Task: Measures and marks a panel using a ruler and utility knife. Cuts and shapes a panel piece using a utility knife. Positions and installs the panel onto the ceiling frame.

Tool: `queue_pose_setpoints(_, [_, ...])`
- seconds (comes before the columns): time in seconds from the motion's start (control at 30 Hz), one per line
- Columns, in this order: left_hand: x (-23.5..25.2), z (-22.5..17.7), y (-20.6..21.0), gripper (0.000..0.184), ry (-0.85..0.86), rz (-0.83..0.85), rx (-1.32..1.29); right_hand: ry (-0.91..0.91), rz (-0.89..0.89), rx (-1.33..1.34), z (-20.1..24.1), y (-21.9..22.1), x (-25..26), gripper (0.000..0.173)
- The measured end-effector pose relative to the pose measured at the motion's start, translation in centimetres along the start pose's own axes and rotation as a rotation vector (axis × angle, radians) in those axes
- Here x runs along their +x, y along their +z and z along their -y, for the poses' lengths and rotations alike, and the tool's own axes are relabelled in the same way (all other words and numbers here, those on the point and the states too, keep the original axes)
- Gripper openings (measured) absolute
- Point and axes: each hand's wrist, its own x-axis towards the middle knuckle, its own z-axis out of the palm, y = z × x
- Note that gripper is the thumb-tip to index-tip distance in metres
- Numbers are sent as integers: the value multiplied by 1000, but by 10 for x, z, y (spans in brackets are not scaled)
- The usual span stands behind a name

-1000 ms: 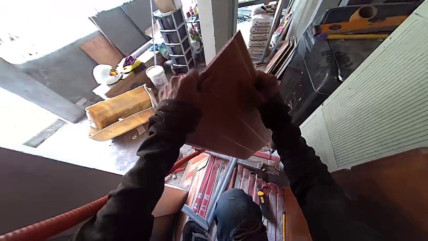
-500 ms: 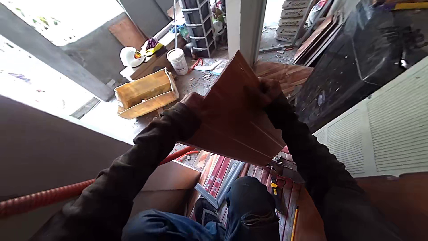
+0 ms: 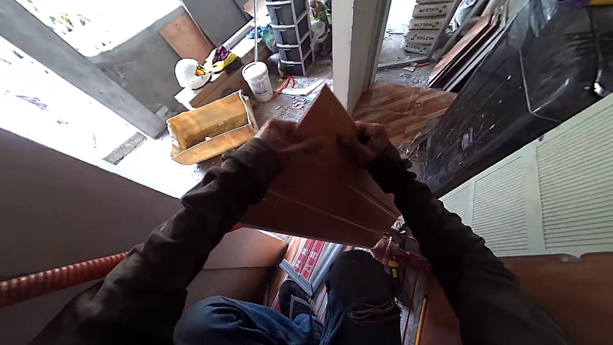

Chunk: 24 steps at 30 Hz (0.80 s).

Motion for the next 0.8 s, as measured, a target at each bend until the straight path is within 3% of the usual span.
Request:
queue_pose_setpoints(0.07, [9, -18, -3, 27, -111, 24, 116, -27, 2, -35, 1, 7, 0, 41])
queue_pose_setpoints(0.17, [13, -6, -3, 23, -36, 5, 167, -44, 10, -21, 1, 11, 2, 42])
queue_pose_setpoints(0.23, [6, 2, -3, 22, 0, -22, 49, -50, 39, 28, 2, 13, 1, 42])
queue_pose_setpoints(0.33, [-7, -8, -5, 17, -107, -17, -194, -65, 63, 79, 5, 16, 3, 42])
queue_pose_setpoints(0.57, [-7, 0, -6, 11, -170, 56, -354, -17, 93, 92, 10, 16, 3, 42])
queue_pose_setpoints(0.67, [-9, 7, 3, 6, -140, 91, -573, -57, 84, 152, 11, 13, 2, 38])
queue_pose_setpoints(0.8, [-7, 25, 32, 13, -74, 108, -777, -111, 52, 263, 14, 12, 2, 33])
